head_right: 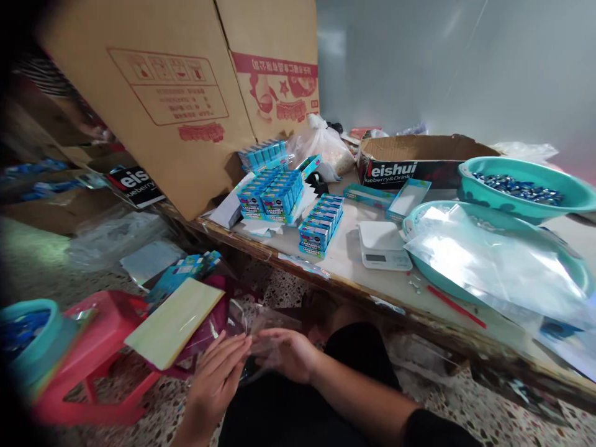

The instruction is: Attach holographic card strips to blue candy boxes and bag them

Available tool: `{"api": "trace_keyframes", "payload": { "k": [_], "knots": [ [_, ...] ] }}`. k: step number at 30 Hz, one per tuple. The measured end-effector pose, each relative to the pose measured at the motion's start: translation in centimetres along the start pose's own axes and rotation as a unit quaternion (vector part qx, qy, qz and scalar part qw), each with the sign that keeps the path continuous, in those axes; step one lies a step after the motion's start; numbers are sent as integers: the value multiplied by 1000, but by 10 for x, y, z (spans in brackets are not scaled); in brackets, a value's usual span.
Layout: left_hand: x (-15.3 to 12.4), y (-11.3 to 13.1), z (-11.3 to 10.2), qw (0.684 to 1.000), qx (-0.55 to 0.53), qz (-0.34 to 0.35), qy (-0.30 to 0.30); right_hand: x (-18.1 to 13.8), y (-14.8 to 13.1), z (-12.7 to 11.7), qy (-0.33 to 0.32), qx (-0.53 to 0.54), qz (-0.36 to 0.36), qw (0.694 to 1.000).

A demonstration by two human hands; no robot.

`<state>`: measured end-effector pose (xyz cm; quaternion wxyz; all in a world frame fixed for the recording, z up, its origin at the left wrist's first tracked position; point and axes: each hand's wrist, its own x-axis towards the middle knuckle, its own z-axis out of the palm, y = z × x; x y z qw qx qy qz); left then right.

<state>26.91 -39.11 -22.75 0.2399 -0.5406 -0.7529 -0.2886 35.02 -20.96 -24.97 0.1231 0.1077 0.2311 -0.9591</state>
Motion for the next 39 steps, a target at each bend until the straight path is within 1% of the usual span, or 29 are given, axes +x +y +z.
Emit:
{"api": "trace_keyframes", "payload": {
  "k": [3,4,7,9,11,13,15,16,17,19,20,21,24,25,27,29,32,33,34,35,38,39],
  "knots": [
    [5,9,-1,999,-15,28,-17,23,5,1,-29,11,46,998],
    [6,12,-2,999,-17,34,-19,31,6,0,-29,21,68,997],
    [8,20,-6,999,-8,50,-14,49,3,-3,14,27,129,991],
    [6,22,-10,998,0,58,-3,53,-1,-6,27,20,136,990],
    [3,22,-13,997,3,71,10,50,-5,-6,-3,21,106,994],
    [0,21,-15,996,10,83,12,44,-9,-4,-61,31,76,995],
    [-3,21,-16,996,12,93,4,38,-10,-1,-108,27,71,991],
    [-4,22,-15,995,7,97,1,36,-10,0,-113,9,76,991],
    [-5,23,-15,996,0,95,0,35,-8,1,-103,-17,77,992],
    [-4,29,-13,996,-15,84,5,35,-5,1,-58,-65,52,995],
    [-3,32,-12,997,-21,77,8,35,-4,1,-42,-73,42,996],
    [-1,36,-11,997,-28,70,12,35,-4,1,-37,-65,40,996],
    [2,46,-7,996,-57,64,25,34,-12,2,-60,-16,78,995],
    [2,49,-6,995,-66,62,29,34,-15,3,-59,-4,79,995],
    [2,53,-4,995,-76,53,30,35,-18,3,-39,20,38,998],
    [1,55,-3,995,-77,45,31,37,-15,1,0,30,-18,999],
    [3,56,-2,994,-80,61,40,40,-1,-5,86,-31,-101,991],
    [5,56,-2,994,-80,68,42,39,4,-8,107,-52,-111,987],
    [6,56,-2,994,-77,72,42,39,7,-11,114,-61,-102,986],
    [7,55,-2,994,-73,74,41,37,9,-14,104,-60,-76,990],
    [6,54,-3,994,-70,74,31,32,7,-20,40,-43,34,998],
    [6,52,-3,995,-69,71,23,31,3,-21,30,-37,54,997]
  ]
}}
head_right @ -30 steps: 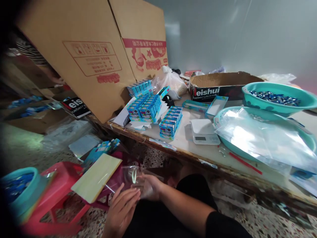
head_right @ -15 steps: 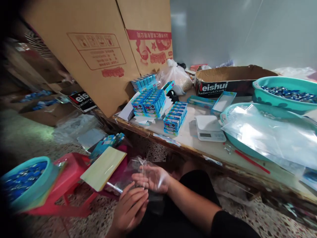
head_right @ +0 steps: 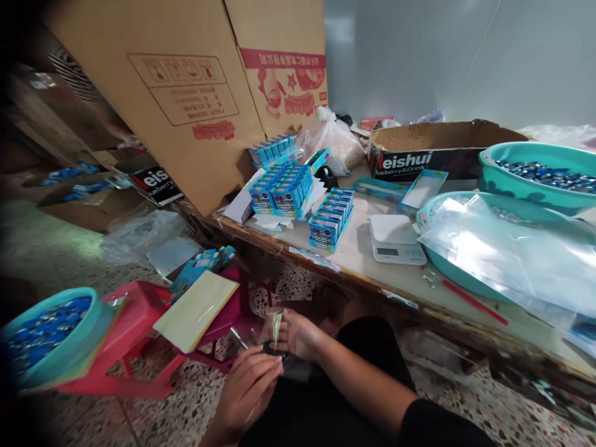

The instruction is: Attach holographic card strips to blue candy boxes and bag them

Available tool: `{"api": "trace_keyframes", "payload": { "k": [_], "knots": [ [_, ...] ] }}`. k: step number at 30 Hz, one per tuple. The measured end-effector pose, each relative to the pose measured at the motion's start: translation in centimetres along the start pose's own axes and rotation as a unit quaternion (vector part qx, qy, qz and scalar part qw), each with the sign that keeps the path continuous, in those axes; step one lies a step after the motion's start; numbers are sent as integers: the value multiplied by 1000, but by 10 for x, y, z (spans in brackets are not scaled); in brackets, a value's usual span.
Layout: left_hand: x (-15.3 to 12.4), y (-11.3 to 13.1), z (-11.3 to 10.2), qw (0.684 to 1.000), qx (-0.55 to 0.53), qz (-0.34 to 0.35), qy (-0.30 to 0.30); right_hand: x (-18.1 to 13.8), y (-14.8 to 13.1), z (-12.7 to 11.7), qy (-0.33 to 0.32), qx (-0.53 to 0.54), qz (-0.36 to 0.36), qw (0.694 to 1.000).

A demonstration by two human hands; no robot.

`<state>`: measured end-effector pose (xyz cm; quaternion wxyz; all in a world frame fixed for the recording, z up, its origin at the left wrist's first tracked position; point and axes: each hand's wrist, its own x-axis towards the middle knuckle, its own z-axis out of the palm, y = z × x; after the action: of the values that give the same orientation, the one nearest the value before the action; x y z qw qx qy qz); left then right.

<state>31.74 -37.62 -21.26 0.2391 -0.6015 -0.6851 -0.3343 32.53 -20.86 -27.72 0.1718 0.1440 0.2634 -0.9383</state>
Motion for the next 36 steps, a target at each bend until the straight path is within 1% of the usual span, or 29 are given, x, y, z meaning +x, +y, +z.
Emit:
{"api": "trace_keyframes", "payload": {
  "k": [1,4,7,10,11,12,13,14,15,16,17,18,19,20,21,22,23,24,25,27,28,29,30,31,33,34,35,36],
  "knots": [
    [-1,-1,-1,1000,0,-5,-13,-2,-4,0,-1,7,6,1000],
    [-2,-9,-4,996,2,-35,-88,-7,-14,3,-2,32,1,999],
    [3,-22,-8,988,-10,-66,-137,-12,-20,9,-54,32,-4,998],
    [10,-35,-9,981,17,-81,-177,-15,-20,15,-100,13,-4,995],
    [11,-39,-8,978,30,-86,-187,-15,-20,17,-114,0,0,993],
    [11,-43,-7,977,39,-96,-184,-15,-20,18,-129,-17,6,991],
    [11,-46,-4,978,41,-116,-167,-15,-20,19,-143,-36,13,989],
    [10,-50,-2,979,36,-152,-133,-15,-20,19,-153,-55,19,986],
    [9,-53,1,974,30,-208,-85,-15,-19,20,-157,-74,22,985],
    [8,-56,4,959,21,-280,-30,-16,-19,20,-155,-92,19,983],
    [6,-60,7,934,1,-357,23,-18,-17,21,-148,-107,9,983],
    [5,-64,9,900,-33,-430,65,-20,-16,21,-139,-120,-1,983],
    [3,-68,10,863,-80,-490,91,-21,-14,22,-134,-131,-7,982],
    [1,-72,10,831,-130,-531,101,-23,-12,22,-132,-139,-9,981],
    [-1,-75,10,809,-171,-554,94,-23,-10,22,-126,-142,-12,982],
    [-3,-78,8,798,-194,-565,86,-23,-9,21,-114,-136,-22,984],
    [-6,-78,5,796,-195,-568,82,-21,-9,20,-90,-117,-44,988],
    [-9,-78,3,801,-180,-565,88,-18,-9,18,-57,-86,-77,992],
    [-12,-77,0,810,-160,-555,100,-15,-10,15,-18,-48,-118,992],
    [-17,-71,-4,833,-135,-522,125,-7,-12,8,58,23,-190,980],
    [-20,-68,-5,845,-131,-502,128,-4,-13,5,83,44,-210,973],
    [-22,-66,-5,857,-131,-483,124,-3,-14,2,93,54,-218,970],
    [-23,-64,-5,864,-131,-470,123,-2,-14,-1,84,57,-209,973],
    [-23,-64,-4,866,-130,-467,124,-3,-14,-3,59,57,-186,979],
    [-22,-68,-3,853,-125,-490,130,-6,-12,-6,4,54,-122,991],
    [-20,-70,-3,844,-111,-506,140,-8,-12,-7,-10,50,-92,994],
    [-18,-72,-4,838,-83,-516,158,-10,-11,-7,-13,46,-70,996],
    [-15,-72,-6,839,-39,-512,180,-11,-12,-6,-7,43,-56,998]
  ]
}}
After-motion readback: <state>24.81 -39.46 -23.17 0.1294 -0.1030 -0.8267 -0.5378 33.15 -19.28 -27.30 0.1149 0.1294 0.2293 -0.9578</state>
